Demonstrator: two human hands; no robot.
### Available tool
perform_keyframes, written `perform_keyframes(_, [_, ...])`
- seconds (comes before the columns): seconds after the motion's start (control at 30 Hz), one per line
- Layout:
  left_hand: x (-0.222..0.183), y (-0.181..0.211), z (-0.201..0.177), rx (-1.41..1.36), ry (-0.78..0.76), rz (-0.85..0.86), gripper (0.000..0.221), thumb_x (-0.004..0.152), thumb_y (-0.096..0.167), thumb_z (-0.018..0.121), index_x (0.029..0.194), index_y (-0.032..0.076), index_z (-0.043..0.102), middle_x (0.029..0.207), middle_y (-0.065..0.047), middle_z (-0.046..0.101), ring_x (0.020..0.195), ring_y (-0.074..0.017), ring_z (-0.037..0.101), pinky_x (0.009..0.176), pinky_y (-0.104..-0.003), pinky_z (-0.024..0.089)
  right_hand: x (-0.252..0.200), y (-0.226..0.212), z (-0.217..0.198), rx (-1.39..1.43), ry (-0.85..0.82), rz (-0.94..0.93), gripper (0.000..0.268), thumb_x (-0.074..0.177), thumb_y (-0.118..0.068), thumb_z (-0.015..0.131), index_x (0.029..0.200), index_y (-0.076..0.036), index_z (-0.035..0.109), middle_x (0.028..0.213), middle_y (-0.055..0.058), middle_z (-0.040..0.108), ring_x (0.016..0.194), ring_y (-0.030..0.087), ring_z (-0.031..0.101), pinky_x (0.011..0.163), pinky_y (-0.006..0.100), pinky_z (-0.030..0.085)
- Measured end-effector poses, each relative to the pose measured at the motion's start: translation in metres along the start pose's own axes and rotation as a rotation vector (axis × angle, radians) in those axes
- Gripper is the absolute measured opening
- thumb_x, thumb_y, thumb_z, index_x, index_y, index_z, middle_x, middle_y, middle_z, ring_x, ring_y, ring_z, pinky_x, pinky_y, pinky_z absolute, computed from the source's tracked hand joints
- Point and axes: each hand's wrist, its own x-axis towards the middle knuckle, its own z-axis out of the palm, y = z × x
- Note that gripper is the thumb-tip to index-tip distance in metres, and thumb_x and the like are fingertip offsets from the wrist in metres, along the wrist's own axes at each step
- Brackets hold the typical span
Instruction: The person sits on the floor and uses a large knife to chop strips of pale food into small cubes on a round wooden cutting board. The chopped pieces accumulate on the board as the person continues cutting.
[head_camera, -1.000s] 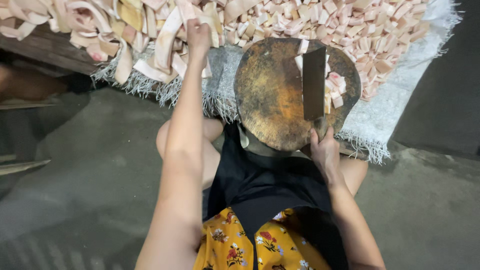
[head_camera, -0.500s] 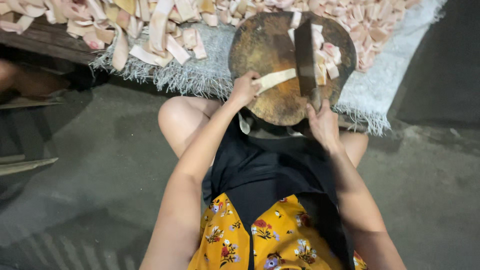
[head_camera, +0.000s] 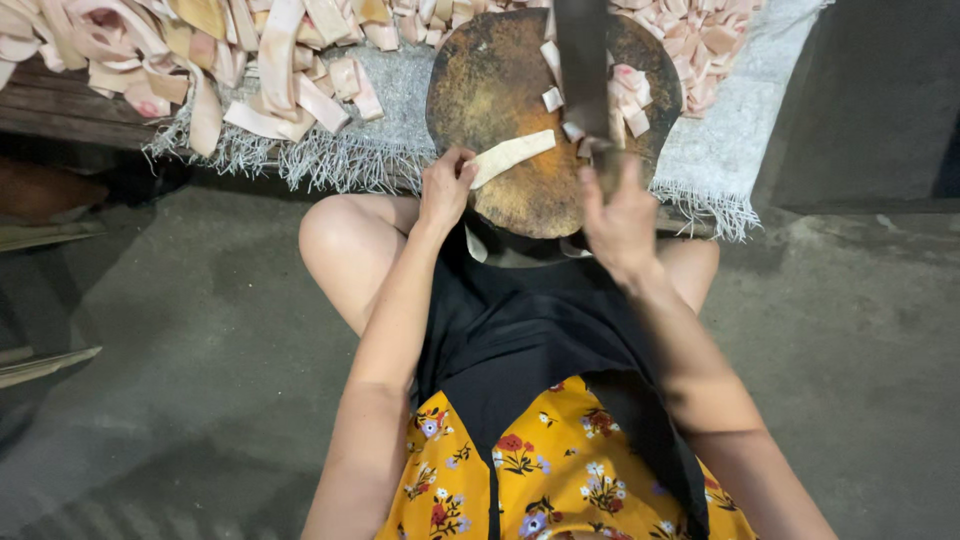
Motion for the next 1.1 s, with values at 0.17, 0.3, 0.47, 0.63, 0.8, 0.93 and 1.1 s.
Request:
perform_keyframes(0.17, [0.000, -0.007, -0.002, -0.007, -0.022, -0.041, 0.019, 0.093, 0.016, 0.068, 0.108, 0.005, 0.071, 0.092, -0.016, 0.076, 0.087, -0.0296, 0.076, 0.077, -0.038, 0.056, -0.001, 0.029, 0.037, -0.247, -0.211, 0.084, 0.044, 0.105, -0.039, 0.060, 0.114, 0.004, 0.051, 0.079, 0.034, 0.066, 0.076, 0.053, 0.067, 0.070, 0.058, 0.053])
perform_keyframes(0.3, [-0.003, -0.012, -0.001, -0.005, -0.024, -0.028, 0.019, 0.093, 0.015, 0.068, 0.108, 0.005, 0.071, 0.091, -0.016, 0.077, 0.086, -0.0291, 0.076, 0.077, -0.038, 0.057, -0.001, 0.029, 0.013, -0.157, -0.245, 0.197, 0.045, 0.104, -0.041, 0.060, 0.113, 0.002, 0.053, 0.079, 0.033, 0.067, 0.075, 0.051, 0.067, 0.069, 0.057, 0.053])
perform_keyframes(0.47, [-0.004, -0.009, 0.011, -0.033, -0.041, 0.005, 0.020, 0.094, 0.015, 0.067, 0.110, 0.004, 0.072, 0.091, -0.018, 0.076, 0.085, -0.0297, 0.076, 0.076, -0.038, 0.056, -0.002, -0.003, -0.019, -0.044, -0.052, 0.142, 0.045, 0.105, -0.041, 0.057, 0.118, 0.001, 0.053, 0.076, 0.027, 0.068, 0.068, 0.044, 0.071, 0.060, 0.051, 0.054])
perform_keyframes(0.63, [0.001, 0.002, 0.015, -0.012, -0.023, 0.030, 0.021, 0.092, 0.013, 0.068, 0.110, 0.003, 0.071, 0.093, -0.020, 0.075, 0.086, -0.0315, 0.075, 0.077, -0.040, 0.056, -0.002, -0.004, 0.010, -0.044, -0.038, 0.062, 0.047, 0.105, -0.040, 0.057, 0.119, 0.004, 0.048, 0.081, 0.031, 0.068, 0.072, 0.051, 0.069, 0.062, 0.054, 0.054])
perform_keyframes(0.8, [0.000, 0.000, 0.008, -0.031, -0.046, -0.026, 0.020, 0.093, 0.012, 0.067, 0.110, 0.003, 0.068, 0.091, -0.018, 0.075, 0.085, -0.0306, 0.075, 0.075, -0.039, 0.056, -0.004, 0.025, 0.037, -0.223, -0.299, 0.138, 0.048, 0.105, -0.042, 0.057, 0.118, 0.004, 0.051, 0.086, 0.037, 0.066, 0.083, 0.057, 0.066, 0.076, 0.061, 0.053])
perform_keyframes(0.93, [-0.001, 0.000, 0.013, -0.001, -0.052, 0.033, 0.017, 0.093, 0.012, 0.068, 0.107, 0.003, 0.070, 0.090, -0.019, 0.075, 0.085, -0.0315, 0.075, 0.076, -0.040, 0.056, 0.000, 0.025, 0.009, -0.179, -0.356, 0.327, 0.049, 0.100, -0.045, 0.058, 0.119, 0.000, 0.054, 0.083, 0.036, 0.067, 0.082, 0.053, 0.068, 0.076, 0.056, 0.054])
perform_keyframes(1.1, [0.000, 0.004, 0.023, -0.028, -0.045, 0.030, 0.018, 0.092, 0.011, 0.068, 0.107, 0.002, 0.071, 0.090, -0.018, 0.075, 0.083, -0.0311, 0.075, 0.074, -0.040, 0.056, -0.006, -0.004, -0.020, -0.063, -0.050, 0.099, 0.049, 0.104, -0.045, 0.057, 0.124, 0.000, 0.054, 0.087, 0.032, 0.070, 0.081, 0.049, 0.072, 0.073, 0.054, 0.056])
